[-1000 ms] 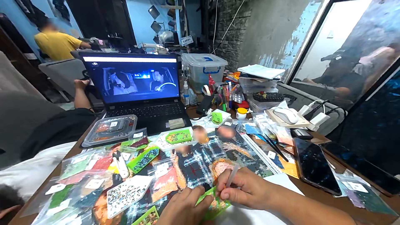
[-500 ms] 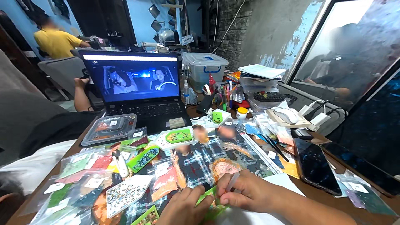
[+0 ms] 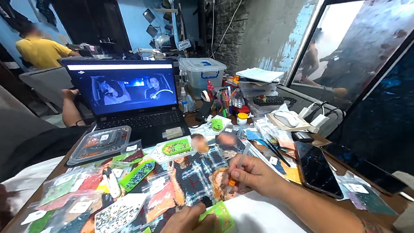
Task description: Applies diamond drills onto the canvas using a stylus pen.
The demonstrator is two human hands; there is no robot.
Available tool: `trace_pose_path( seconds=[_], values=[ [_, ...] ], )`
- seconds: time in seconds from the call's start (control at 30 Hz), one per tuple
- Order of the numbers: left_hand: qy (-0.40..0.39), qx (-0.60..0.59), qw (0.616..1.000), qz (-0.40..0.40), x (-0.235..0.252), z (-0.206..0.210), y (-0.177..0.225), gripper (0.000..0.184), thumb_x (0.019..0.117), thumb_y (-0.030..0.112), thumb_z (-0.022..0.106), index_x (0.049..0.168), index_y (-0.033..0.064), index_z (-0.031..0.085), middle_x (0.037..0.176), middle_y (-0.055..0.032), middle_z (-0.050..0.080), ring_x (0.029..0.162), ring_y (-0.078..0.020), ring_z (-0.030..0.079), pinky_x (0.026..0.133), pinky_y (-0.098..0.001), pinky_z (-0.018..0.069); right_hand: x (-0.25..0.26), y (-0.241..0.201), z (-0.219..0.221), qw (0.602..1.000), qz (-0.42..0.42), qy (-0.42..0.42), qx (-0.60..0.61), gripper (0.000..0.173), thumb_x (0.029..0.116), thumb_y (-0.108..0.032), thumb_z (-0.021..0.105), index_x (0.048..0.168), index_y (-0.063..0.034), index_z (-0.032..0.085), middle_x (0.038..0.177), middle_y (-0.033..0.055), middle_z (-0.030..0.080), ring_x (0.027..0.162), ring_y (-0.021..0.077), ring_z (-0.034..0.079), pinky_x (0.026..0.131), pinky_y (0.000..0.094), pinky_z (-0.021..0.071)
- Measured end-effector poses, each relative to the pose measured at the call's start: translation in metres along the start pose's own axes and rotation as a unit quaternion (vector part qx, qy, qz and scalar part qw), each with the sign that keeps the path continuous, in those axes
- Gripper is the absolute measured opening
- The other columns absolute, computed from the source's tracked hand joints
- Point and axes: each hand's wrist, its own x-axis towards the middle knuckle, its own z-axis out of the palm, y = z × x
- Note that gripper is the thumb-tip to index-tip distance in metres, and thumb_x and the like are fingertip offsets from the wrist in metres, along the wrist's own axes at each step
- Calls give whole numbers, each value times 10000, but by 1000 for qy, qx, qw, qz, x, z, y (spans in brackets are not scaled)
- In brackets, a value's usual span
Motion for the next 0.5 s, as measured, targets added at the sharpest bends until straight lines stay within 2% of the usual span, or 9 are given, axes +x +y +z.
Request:
trace_pose_path(
  seconds=[0.1,0.3,0.5],
  values=[
    [-20,-14,1000,3,1,1,2,357,1007,237,630,1279,19,704,1253,-274,652,1097,-454,654,942,-595,525,2,3,-6,1000,8,9,-2,175,1072,-244,522,1016,-105,613,929,-54,717,805,21,688,740,214,590],
    [-23,-9,1000,1,1,0,4,379,1001,245,643,1290,6,696,1238,-280,653,1082,-456,657,937,-587,527,4,5,-6,998,42,-4,-43,180,1066,-216,516,1006,-75,612,863,-78,677,782,-13,660,741,192,572],
    [-21,-7,1000,7,0,-1,5,382,998,244,652,1287,-2,694,1241,-286,653,1091,-455,658,951,-584,525,5,8,-7,997,40,-19,-59,200,1064,-221,525,1017,-49,617,846,-68,665,761,-26,642,728,178,555]
  ],
)
